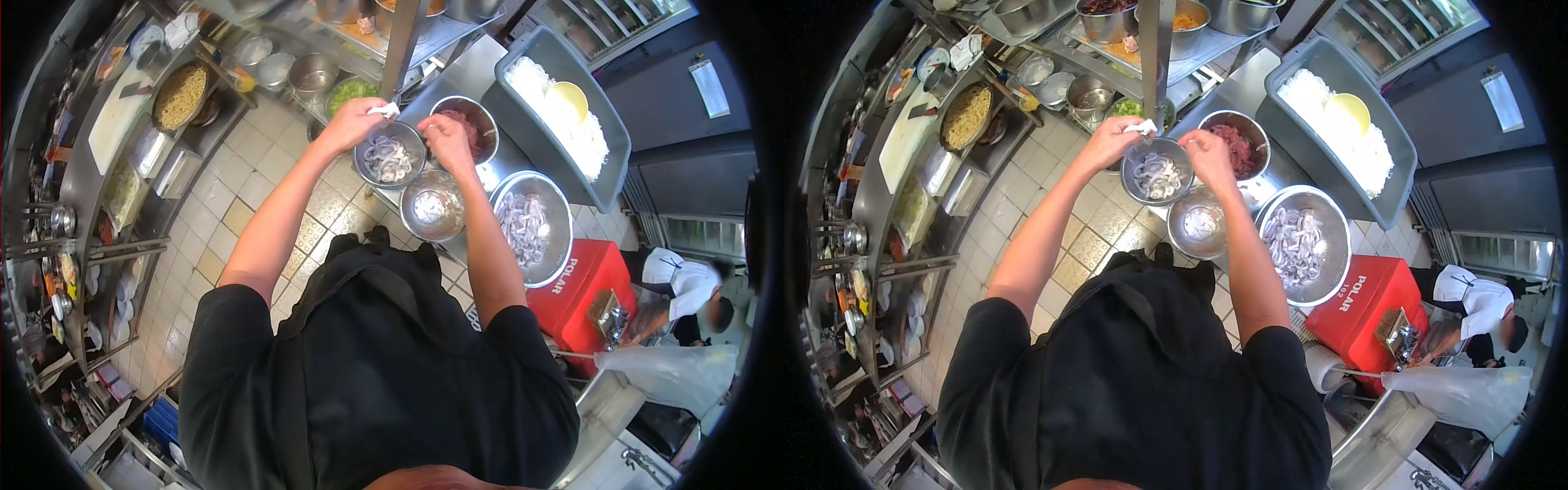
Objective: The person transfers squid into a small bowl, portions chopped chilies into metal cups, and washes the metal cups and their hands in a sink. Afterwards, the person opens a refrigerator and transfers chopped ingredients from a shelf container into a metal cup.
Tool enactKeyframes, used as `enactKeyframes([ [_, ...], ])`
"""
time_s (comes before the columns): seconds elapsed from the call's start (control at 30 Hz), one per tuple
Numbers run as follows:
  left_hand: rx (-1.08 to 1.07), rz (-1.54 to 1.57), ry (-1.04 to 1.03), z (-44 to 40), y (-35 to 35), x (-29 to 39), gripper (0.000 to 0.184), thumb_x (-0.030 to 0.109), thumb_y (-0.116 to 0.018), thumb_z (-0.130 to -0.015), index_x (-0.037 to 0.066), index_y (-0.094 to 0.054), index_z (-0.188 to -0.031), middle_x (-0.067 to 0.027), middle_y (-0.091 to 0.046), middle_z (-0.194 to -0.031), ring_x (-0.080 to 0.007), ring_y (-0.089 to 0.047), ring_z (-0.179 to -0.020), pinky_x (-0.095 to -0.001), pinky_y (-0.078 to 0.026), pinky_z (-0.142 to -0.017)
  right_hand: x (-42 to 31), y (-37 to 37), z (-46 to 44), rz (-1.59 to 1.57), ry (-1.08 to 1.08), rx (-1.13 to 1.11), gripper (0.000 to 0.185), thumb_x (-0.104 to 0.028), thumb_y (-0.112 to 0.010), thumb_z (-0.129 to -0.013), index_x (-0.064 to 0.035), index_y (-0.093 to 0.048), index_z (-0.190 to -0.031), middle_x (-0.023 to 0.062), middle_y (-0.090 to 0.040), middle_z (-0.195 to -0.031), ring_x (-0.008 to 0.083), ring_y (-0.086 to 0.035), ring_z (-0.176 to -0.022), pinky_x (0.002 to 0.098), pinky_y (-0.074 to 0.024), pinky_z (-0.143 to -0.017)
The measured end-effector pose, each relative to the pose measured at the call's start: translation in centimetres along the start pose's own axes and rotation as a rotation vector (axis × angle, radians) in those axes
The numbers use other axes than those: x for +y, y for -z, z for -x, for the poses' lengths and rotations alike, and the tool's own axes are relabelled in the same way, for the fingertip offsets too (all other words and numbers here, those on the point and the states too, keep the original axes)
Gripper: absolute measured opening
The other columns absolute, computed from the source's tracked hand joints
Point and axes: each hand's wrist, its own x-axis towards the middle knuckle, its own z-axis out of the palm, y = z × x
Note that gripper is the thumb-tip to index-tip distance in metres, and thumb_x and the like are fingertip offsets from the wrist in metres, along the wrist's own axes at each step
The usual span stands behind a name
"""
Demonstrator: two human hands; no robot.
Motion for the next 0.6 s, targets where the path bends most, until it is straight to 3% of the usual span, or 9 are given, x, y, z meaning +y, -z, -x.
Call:
enactKeyframes([
  [0.07,0.007,-0.054,0.015,0.0,-0.1,0.9,0.023,0.018,-0.055,-0.078,0.004,-0.067,-0.092,-0.0044,-0.063,-0.076,-0.0128,-0.058,-0.073,-0.0280,-0.046,-0.068,-0.1,-0.7,0.5,0.055,0.027,-0.103,0.027,-0.010,-0.059,-0.078,-0.0037,-0.067,-0.103,0.0129,-0.069,-0.097,0.0221,-0.064,-0.086,0.0324,-0.0480,-0.078],
  [0.17,-0.041,-0.095,0.016,-0.7,-0.1,-0.5,0.022,0.012,-0.057,-0.079,0.004,-0.067,-0.097,-0.0016,-0.065,-0.080,-0.0081,-0.057,-0.075,-0.0244,-0.046,-0.071,-2.5,-0.6,1.8,0.326,0.096,-0.324,0.052,-0.006,-0.065,-0.074,-0.0087,-0.058,-0.126,0.0159,-0.065,-0.113,0.0217,-0.063,-0.100,0.0284,-0.0464,-0.087],
  [0.27,-0.124,-0.099,0.031,-0.7,-0.3,-0.8,0.021,0.011,-0.062,-0.079,0.003,-0.066,-0.098,-0.0029,-0.066,-0.083,-0.0089,-0.058,-0.076,-0.0250,-0.047,-0.072,-1.1,-1.5,0.7,0.080,0.167,-0.137,0.057,-0.002,-0.064,-0.073,-0.0056,-0.054,-0.130,0.0143,-0.064,-0.116,0.0229,-0.062,-0.102,0.0281,-0.0463,-0.088],
  [0.37,-0.188,-0.135,0.003,-0.7,-0.6,-0.5,0.025,0.009,-0.066,-0.079,0.003,-0.062,-0.103,-0.0030,-0.064,-0.085,-0.0093,-0.058,-0.079,-0.0248,-0.047,-0.072,-2.7,-1.8,0.7,-0.434,0.216,-0.124,0.061,0.002,-0.062,-0.076,-0.0027,-0.046,-0.135,0.0119,-0.062,-0.118,0.0210,-0.061,-0.102,0.0275,-0.0469,-0.087],
  [0.47,-0.232,-0.118,-0.002,-1.1,-0.8,-0.1,0.029,0.006,-0.066,-0.078,0.003,-0.058,-0.106,-0.0031,-0.062,-0.087,-0.0096,-0.058,-0.082,-0.0248,-0.046,-0.073,-2.8,-1.8,0.0,-0.489,0.178,-0.362,0.062,0.004,-0.058,-0.079,-0.0018,-0.040,-0.138,0.0100,-0.060,-0.118,0.0173,-0.059,-0.101,0.0267,-0.0477,-0.084],
  [0.6,-0.228,0.015,-0.033,-1.1,-0.8,-0.3,0.027,0.006,-0.064,-0.080,0.004,-0.056,-0.106,-0.0028,-0.061,-0.087,-0.0105,-0.057,-0.082,-0.0260,-0.046,-0.073,-2.6,-2.1,-0.1,-0.196,0.148,-0.239,0.040,0.001,-0.052,-0.084,0.0022,-0.054,-0.124,0.0034,-0.065,-0.098,0.0086,-0.058,-0.080,0.0229,-0.0457,-0.071],
])
